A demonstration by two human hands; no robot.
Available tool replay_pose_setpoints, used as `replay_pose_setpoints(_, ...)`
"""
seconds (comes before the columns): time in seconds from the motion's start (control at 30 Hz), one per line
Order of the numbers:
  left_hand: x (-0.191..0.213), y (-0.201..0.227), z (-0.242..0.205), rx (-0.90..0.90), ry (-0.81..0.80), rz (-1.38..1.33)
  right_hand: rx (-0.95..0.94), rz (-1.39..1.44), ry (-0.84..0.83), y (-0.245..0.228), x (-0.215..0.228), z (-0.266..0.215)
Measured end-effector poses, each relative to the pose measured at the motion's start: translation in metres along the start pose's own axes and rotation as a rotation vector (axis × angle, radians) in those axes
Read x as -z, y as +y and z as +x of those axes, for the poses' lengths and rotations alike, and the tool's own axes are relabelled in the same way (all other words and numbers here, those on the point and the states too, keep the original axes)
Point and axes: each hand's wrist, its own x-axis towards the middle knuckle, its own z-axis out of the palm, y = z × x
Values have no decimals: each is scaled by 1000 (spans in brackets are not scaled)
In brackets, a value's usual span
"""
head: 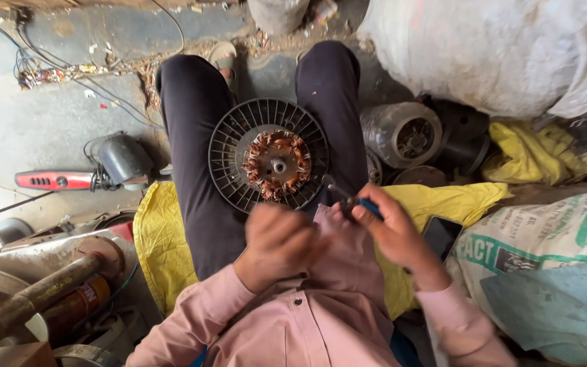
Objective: The person sits on the floor with a fan motor stator resting on their lap and uses pliers to pull and cut the copper windings out of the motor. They work around the stator coil by coil, placing removed copper aside, and briefly reach toward a container before resuming pulling windings.
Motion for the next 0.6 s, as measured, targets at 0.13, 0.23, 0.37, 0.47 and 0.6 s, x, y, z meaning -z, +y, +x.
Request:
replay_pose_setpoints(0.13, 14, -40, 15, 201, 187, 84, 1, -378, -35, -25, 15, 25)
replay_pose_setpoints(0.23, 28, -73, 42, 299, 120, -12, -89, -601, -79, -40, 16, 40)
replay_pose_setpoints(0.37, 28, -97, 64, 385, -279, -331, -31, -659, -148, -51, 15, 53)
replay_pose_setpoints(0.47, 20, -104, 70, 414, -378, -478, -92, -653, -184, -55, 15, 55)
replay_pose_setpoints(0.6, 14, -109, 70, 417, -403, -551, -145, -672, -186, -57, 14, 54)
